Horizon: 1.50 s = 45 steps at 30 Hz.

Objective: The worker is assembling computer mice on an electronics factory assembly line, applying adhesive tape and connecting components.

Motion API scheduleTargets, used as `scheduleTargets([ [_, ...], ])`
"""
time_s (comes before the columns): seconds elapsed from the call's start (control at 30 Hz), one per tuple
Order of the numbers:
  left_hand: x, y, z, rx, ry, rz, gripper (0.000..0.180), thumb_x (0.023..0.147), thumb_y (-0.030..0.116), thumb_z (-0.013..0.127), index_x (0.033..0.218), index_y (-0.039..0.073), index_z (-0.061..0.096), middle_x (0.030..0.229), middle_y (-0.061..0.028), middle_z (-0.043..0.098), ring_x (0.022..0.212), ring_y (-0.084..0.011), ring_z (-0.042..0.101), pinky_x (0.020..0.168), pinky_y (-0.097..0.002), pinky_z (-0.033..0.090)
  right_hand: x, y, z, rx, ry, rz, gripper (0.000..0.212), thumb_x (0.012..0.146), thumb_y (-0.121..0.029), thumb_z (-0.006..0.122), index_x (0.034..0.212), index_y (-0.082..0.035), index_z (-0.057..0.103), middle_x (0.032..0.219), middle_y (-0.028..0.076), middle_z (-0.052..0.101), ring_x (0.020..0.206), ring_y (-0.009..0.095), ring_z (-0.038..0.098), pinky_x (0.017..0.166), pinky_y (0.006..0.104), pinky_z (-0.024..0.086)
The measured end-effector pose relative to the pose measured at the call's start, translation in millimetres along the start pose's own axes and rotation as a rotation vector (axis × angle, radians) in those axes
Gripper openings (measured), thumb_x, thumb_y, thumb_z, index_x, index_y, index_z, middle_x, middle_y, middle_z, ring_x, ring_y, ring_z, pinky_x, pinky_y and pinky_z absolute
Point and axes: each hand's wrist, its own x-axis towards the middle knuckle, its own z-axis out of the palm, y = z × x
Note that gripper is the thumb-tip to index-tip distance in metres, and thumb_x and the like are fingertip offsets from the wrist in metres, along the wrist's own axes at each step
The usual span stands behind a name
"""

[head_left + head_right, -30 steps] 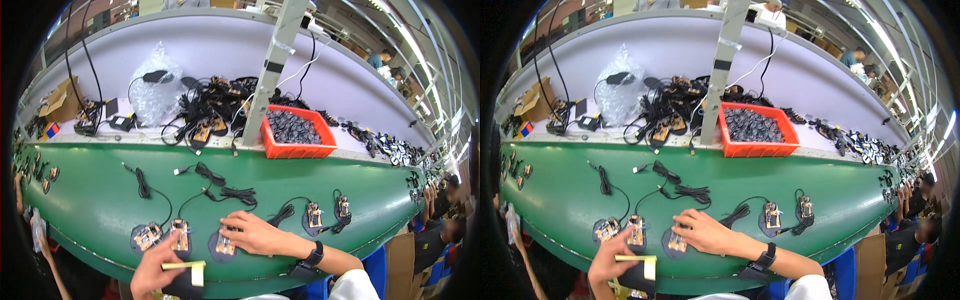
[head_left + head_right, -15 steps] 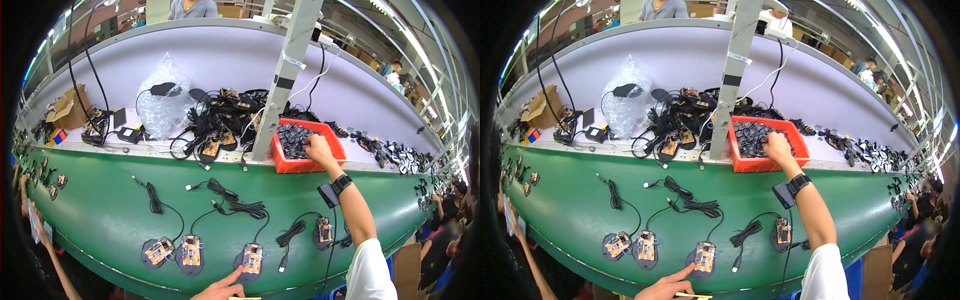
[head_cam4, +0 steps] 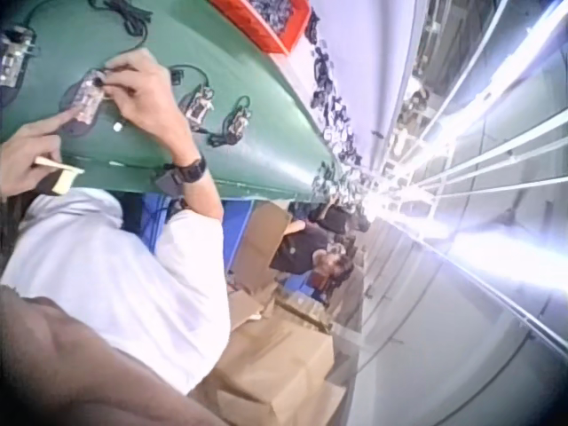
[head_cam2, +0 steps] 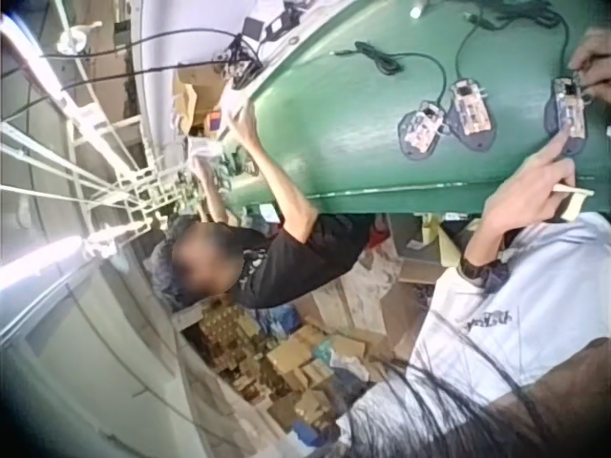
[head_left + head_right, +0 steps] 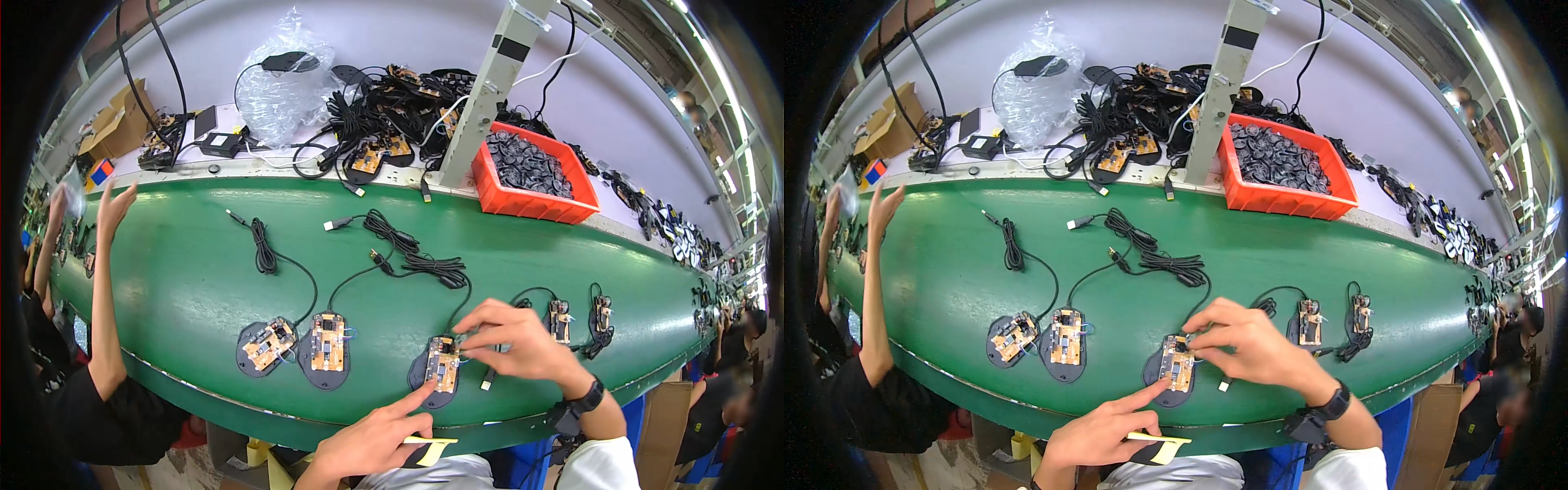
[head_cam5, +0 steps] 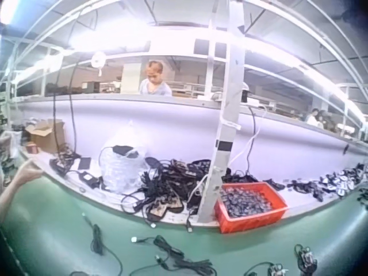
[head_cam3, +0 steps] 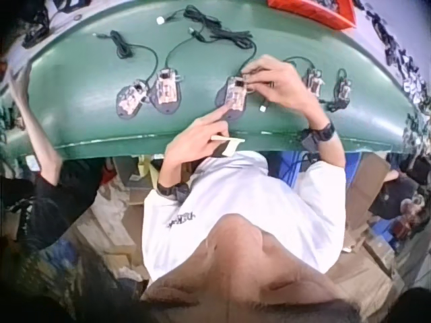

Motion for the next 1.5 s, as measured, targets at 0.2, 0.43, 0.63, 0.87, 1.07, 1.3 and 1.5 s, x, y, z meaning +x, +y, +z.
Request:
scheduleTargets([
  [0.2, 8, 5, 8, 0.013, 0.017, 0.033, 0.014, 0.091, 0.008, 0.075, 0.097, 0.007, 0.062, 0.166, -0.0265, 0.034, 0.094, -0.0403, 0.072, 0.077, -0.0416, 0.058, -15, 13, 28, 0.015, 0.013, 0.011, 0.029, 0.08, 0.003, 0.081, 0.109, -0.003, 0.078, 0.114, 0.008, 0.075, 0.095, 0.024, 0.068, 0.081, 0.0351, 0.058],
  [0.43, 18, 1, 8, 0.06, 0.095, 0.086, 0.021, 0.085, 0.006, 0.077, 0.099, 0.007, 0.061, 0.166, -0.026, 0.034, 0.105, -0.045, 0.069, 0.079, -0.0442, 0.058, -17, -3, 32, 0.05, 0.05, 0.373, 0.051, 0.079, -0.002, 0.081, 0.128, -0.003, 0.069, 0.118, 0.008, 0.076, 0.088, 0.021, 0.066, 0.081, 0.0347, 0.057],
  [0.63, 24, 0, 12, 0.098, 0.08, 0.05, 0.024, 0.082, 0.002, 0.077, 0.099, 0.007, 0.06, 0.166, -0.0254, 0.034, 0.111, -0.0472, 0.066, 0.081, -0.0466, 0.058, -25, 1, 43, -0.121, 0.128, 0.188, 0.047, 0.078, 0.004, 0.078, 0.124, -0.003, 0.072, 0.121, 0.011, 0.075, 0.087, 0.022, 0.066, 0.079, 0.0336, 0.057],
  [0.87, 26, 5, 8, 0.053, 0.047, 0.023, 0.024, 0.082, 0.002, 0.076, 0.098, 0.007, 0.059, 0.166, -0.0251, 0.034, 0.104, -0.0463, 0.068, 0.08, -0.0455, 0.058, -28, 1, 32, -0.01, 0.244, 0.074, 0.035, 0.08, 0.009, 0.075, 0.113, -0.002, 0.075, 0.114, 0.014, 0.072, 0.102, 0.028, 0.072, 0.086, 0.0363, 0.059],
  [1.07, 33, 10, 7, 0.088, 0.087, 0.078, 0.021, 0.084, 0.001, 0.072, 0.098, 0.006, 0.057, 0.166, -0.0272, 0.033, 0.098, -0.0441, 0.069, 0.077, -0.0462, 0.057, -32, 11, 39, -0.002, 0.324, 0.087, 0.028, 0.08, 0.012, 0.075, 0.104, -0.002, 0.077, 0.109, 0.013, 0.073, 0.099, 0.026, 0.073, 0.086, 0.036, 0.06],
  [1.3, 34, 8, 7, 0.062, 0.057, 0.065, 0.021, 0.084, 0.0, 0.069, 0.1, 0.006, 0.056, 0.165, -0.0284, 0.033, 0.09, -0.0437, 0.069, 0.074, -0.0462, 0.056, -37, 15, 50, -0.099, 0.271, 0.08, 0.032, 0.081, 0.003, 0.081, 0.112, -0.002, 0.075, 0.107, 0.01, 0.069, 0.1, 0.027, 0.072, 0.083, 0.0369, 0.06],
  [1.5, 37, 4, 6, 0.04, 0.053, 0.096, 0.021, 0.084, -0.001, 0.069, 0.099, 0.005, 0.057, 0.164, -0.0294, 0.033, 0.091, -0.0448, 0.07, 0.074, -0.0454, 0.056, -40, 16, 32, -0.289, 0.172, -0.012, 0.033, 0.083, -0.002, 0.083, 0.114, -0.001, 0.075, 0.108, 0.012, 0.069, 0.103, 0.027, 0.071, 0.079, 0.0366, 0.059],
])
